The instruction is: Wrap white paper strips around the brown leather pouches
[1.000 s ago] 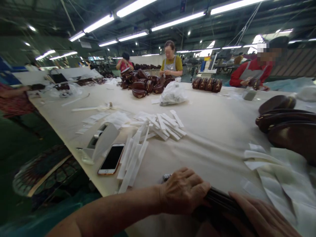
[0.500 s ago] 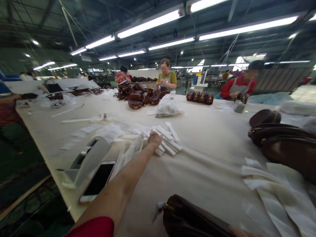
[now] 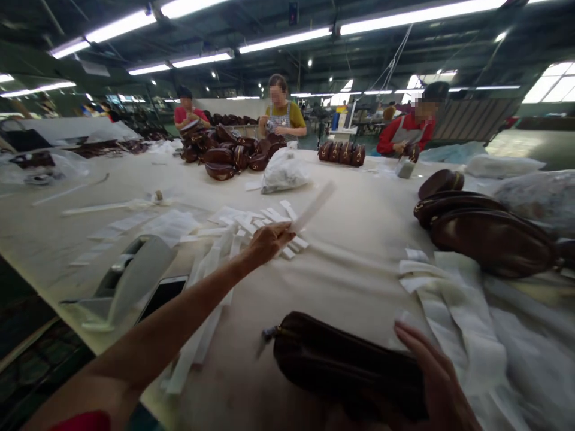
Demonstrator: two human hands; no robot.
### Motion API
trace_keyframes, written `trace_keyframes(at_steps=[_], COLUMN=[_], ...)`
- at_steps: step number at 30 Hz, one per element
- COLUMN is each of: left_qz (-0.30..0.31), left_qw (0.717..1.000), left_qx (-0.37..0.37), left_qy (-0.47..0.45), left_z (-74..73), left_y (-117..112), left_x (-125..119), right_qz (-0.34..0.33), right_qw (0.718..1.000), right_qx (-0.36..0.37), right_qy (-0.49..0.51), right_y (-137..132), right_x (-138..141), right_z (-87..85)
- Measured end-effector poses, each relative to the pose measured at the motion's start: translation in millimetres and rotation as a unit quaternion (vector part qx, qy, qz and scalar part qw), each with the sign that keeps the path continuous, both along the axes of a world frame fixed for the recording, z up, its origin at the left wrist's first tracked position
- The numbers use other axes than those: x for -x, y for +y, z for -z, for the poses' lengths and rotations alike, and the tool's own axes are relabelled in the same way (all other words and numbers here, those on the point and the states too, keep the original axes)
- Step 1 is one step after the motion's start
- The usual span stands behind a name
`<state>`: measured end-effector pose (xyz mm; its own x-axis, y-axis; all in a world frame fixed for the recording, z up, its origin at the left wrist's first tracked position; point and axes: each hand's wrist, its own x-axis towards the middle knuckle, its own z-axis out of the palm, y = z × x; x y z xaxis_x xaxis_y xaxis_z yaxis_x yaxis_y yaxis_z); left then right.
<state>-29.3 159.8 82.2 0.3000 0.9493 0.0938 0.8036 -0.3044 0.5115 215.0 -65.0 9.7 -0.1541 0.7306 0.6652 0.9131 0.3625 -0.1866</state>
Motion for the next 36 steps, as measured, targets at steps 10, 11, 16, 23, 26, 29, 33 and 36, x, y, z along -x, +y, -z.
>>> trace_keyframes(at_steps=[10,11,16,23,26,29,33,36], left_qz=[0.412,0.411,0.421,0.394,0.363,0.337,0.322,0.311], left_qw=[0.877,0.874,0.855,0.864,0.876,0.885,0.897,0.896], left_qx=[-0.226,-0.228,-0.234,-0.241,-0.254,-0.268,-0.259,-0.274], left_qy=[0.102,0.120,0.192,0.200,0.191,0.178,0.156,0.161], left_z=[-5.2,-4.1,-5.2,-16.6,-7.0,16.5,32.9,28.7], left_y=[-123,-124,-121,-132,-143,-149,-151,-152], left_x=[-1,-3,-5,-9,-26,-38,-42,-43], right_qz=[0.055,0.053,0.051,-0.030,-0.041,-0.041,-0.030,-0.019], right_qw=[0.993,0.994,0.995,0.995,0.995,0.995,0.995,0.996], right_qx=[-0.100,-0.094,-0.085,-0.064,-0.055,-0.045,-0.027,-0.002], right_qy=[0.028,0.029,-0.019,-0.075,-0.071,-0.083,-0.096,-0.089], right_y=[-2,-2,-3,0,2,2,0,-2], right_x=[6,7,10,4,3,3,5,8], right_z=[-3.2,-4.7,-7.4,-6.8,-8.2,-10.4,-16.6,-21.3])
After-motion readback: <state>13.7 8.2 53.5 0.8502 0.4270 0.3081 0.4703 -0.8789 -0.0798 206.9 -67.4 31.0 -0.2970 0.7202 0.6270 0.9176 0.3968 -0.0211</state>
